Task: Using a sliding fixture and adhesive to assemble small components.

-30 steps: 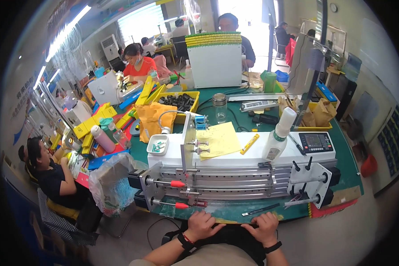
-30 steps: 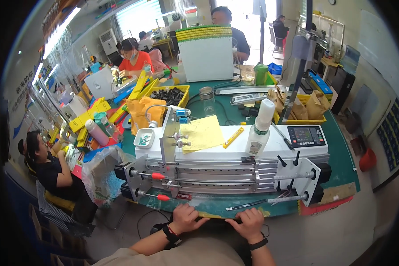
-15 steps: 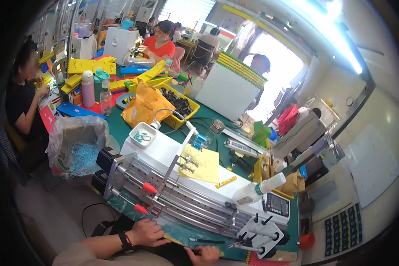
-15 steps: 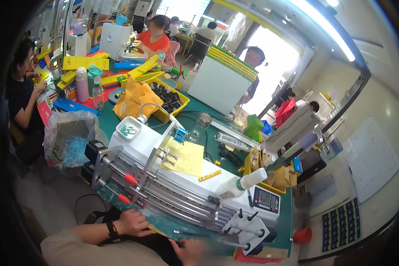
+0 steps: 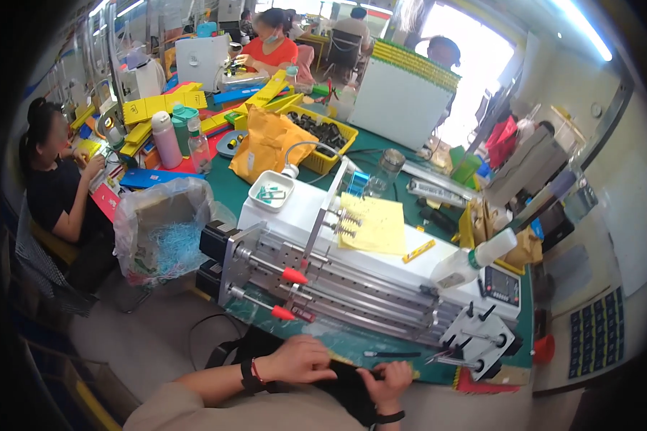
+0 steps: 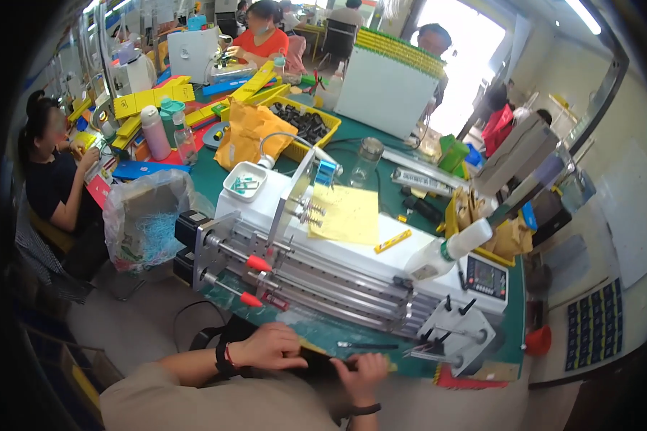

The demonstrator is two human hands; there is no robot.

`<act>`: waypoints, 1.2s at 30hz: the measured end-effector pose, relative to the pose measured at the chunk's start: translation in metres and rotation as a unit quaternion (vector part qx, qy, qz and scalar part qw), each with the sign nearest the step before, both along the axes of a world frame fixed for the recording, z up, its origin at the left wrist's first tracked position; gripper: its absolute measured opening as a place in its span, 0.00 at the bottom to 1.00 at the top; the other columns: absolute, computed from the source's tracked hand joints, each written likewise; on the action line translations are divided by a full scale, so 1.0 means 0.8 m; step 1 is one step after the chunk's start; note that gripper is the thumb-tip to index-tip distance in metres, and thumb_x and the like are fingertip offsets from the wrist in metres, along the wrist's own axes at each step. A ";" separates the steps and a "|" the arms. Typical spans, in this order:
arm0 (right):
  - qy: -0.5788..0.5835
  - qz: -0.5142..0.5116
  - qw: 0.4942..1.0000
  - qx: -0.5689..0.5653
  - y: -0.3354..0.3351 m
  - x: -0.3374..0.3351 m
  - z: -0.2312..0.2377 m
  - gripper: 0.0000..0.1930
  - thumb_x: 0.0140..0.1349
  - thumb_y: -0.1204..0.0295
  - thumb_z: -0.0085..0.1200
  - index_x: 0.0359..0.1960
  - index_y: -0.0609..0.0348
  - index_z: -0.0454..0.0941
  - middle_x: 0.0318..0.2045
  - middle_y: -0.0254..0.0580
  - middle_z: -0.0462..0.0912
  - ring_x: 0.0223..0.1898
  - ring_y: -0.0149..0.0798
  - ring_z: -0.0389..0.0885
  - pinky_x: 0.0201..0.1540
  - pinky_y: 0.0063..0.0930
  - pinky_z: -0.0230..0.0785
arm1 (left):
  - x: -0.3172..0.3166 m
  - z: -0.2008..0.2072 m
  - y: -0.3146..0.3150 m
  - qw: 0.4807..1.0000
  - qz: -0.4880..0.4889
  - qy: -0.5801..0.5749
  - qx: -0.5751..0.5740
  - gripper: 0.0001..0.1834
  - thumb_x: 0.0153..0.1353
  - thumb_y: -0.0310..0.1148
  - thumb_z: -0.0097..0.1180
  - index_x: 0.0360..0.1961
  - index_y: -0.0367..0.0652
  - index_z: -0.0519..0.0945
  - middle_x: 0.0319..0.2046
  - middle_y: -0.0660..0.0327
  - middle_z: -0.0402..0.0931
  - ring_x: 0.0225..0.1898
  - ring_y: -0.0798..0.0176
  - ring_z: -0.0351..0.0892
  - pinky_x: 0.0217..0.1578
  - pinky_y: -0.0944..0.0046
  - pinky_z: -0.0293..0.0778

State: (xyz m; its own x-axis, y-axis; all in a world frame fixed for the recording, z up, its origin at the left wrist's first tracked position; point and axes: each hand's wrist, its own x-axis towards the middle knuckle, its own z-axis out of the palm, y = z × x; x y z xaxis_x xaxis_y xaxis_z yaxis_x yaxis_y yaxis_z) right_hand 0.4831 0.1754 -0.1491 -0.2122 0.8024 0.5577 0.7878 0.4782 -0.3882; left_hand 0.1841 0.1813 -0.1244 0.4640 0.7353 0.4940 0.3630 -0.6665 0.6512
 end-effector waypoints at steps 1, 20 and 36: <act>0.004 -0.009 1.000 -0.010 0.000 0.000 0.001 0.24 0.47 0.53 0.85 0.22 0.48 0.77 0.21 0.35 0.71 0.28 0.47 0.75 0.34 0.45 0.61 | 0.000 0.043 -0.009 0.978 -0.125 -0.048 -0.158 0.20 0.65 0.41 0.77 0.25 0.43 0.78 0.26 0.63 0.78 0.29 0.54 0.81 0.33 0.54 0.74; 0.103 -0.052 0.961 0.249 -0.008 0.044 0.246 0.02 0.65 0.81 0.57 0.38 0.63 0.80 0.37 0.45 0.79 0.38 0.40 0.76 0.44 0.37 0.70 | -0.014 0.263 -0.151 0.523 -0.691 -0.435 -0.244 0.78 0.61 0.84 0.58 0.80 0.15 0.46 0.80 0.26 0.47 0.84 0.35 0.49 0.82 0.42 0.47; 0.193 -0.089 0.977 -0.004 0.220 0.031 0.329 0.18 0.72 0.65 0.70 0.56 0.66 0.87 0.26 0.21 0.69 0.28 0.20 0.63 0.31 0.22 0.56 | -0.091 0.187 -0.001 0.908 0.281 0.129 0.282 0.15 0.52 0.34 0.81 0.39 0.45 0.89 0.38 0.63 0.83 0.42 0.52 0.81 0.47 0.51 0.70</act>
State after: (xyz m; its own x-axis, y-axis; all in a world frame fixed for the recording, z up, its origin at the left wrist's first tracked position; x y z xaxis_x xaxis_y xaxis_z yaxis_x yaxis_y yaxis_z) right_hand 0.5080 0.3511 0.1138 0.1563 0.8120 0.5623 0.6529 0.3422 -0.6757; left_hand 0.1114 0.1808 0.0253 0.2471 0.5553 0.7941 0.8413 -0.5296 0.1085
